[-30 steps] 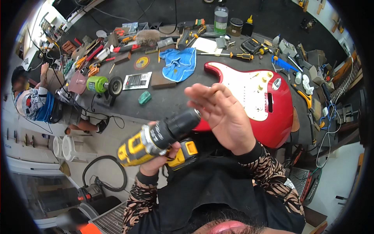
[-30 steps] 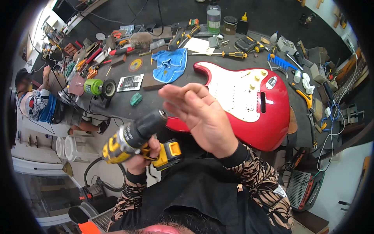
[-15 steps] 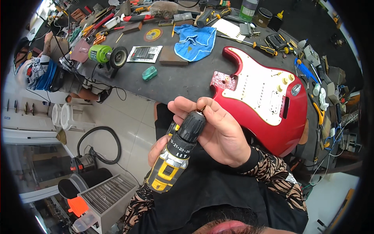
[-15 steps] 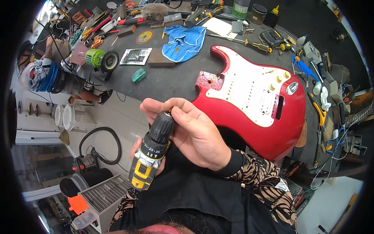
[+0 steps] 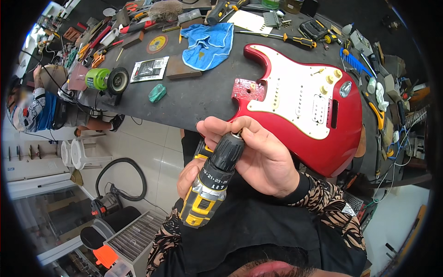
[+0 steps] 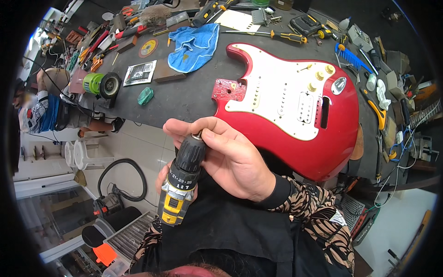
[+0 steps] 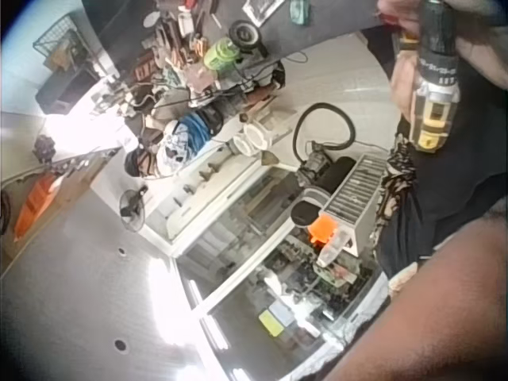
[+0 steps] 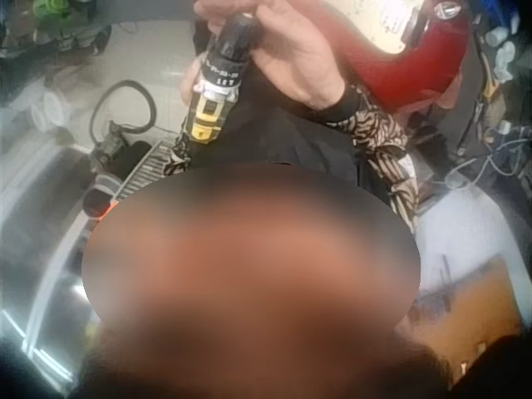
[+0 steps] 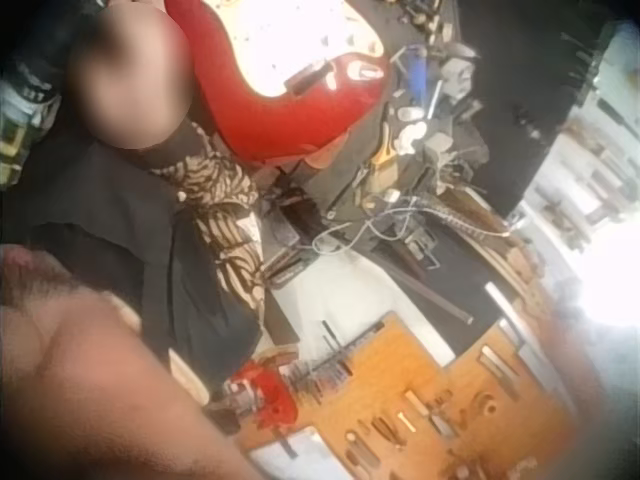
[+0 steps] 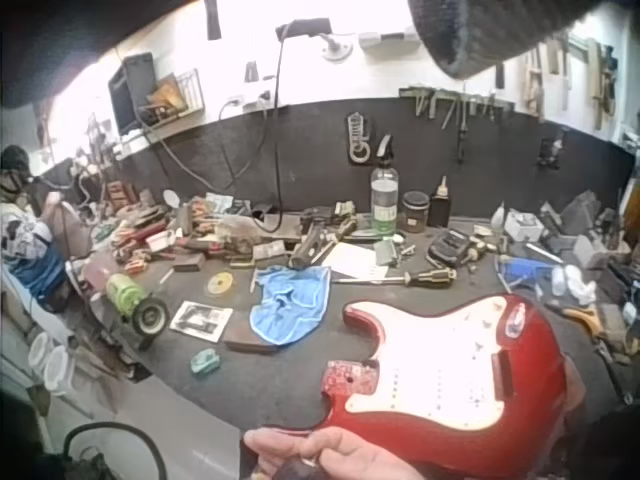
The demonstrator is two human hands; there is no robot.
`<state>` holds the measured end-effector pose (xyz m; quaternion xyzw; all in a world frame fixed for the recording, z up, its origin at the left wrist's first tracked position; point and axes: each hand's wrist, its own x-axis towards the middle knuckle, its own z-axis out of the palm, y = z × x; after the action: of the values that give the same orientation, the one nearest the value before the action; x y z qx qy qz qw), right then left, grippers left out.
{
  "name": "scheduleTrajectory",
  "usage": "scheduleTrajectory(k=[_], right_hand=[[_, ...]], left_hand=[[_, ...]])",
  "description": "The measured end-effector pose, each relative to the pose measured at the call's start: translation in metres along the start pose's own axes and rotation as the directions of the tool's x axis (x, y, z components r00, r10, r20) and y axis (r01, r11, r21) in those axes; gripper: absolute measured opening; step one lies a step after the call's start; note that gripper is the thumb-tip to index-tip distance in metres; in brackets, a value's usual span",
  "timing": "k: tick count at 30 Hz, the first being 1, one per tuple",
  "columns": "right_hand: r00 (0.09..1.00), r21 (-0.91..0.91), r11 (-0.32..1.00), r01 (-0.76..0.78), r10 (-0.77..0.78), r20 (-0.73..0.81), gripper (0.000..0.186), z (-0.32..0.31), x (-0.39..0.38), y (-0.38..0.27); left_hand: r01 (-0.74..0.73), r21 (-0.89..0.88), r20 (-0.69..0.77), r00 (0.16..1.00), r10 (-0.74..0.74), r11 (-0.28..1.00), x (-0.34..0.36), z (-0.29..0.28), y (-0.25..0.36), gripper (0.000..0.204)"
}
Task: The person uses a cordless drill to sand a small wooden block, then wipes the red electric guitar body with a blue cloth. They proceed to use a screwdriver to tighten screws on the guitar's white pickguard.
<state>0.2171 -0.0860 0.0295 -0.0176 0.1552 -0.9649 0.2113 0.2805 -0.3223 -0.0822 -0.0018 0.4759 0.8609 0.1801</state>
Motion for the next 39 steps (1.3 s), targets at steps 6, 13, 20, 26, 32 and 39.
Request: scheduleTrajectory(k=[6,13,20,26,32,39], right_hand=[[1.0,0.024,1.0,0.014,-0.013,-0.015,0.025,-0.003,-0.002,0.0],[0.999,0.02,1.0,0.01,-0.009,-0.037,0.024,-0.005,-0.001,0.002],[0.999,0.022,0.999,-0.024,0.025,-0.033,0.024,-0.009,0.002,0.005],[0.998,-0.014,0.998,-0.064,0.064,-0.021,0.024,-0.011,0.004,0.002],[1.0,-0.03,0.999,-0.03,0.03,-0.003,0.024,-0.014,0.004,0.004],[1.0,-0.006,1.0,-0.023,0.023,-0.01,0.027,-0.018,0.003,0.008]], left_hand=[[-0.005,-0.071,-0.006,1.0,0.004,0.997,0.01,0.018,0.006,0.07],[-0.417,0.364,0.0,0.894,0.448,0.833,0.0,-0.01,-0.05,0.043],[-0.516,0.361,0.064,0.844,0.532,0.777,-0.005,-0.02,-0.063,0.053],[-0.384,0.262,-0.056,0.91,0.411,0.885,-0.007,-0.006,-0.048,0.041],[-0.044,-0.119,0.009,0.999,0.046,0.992,0.01,0.018,-0.003,0.066],[-0.085,-0.039,0.018,0.996,0.086,0.996,0.003,0.007,-0.014,0.068]])
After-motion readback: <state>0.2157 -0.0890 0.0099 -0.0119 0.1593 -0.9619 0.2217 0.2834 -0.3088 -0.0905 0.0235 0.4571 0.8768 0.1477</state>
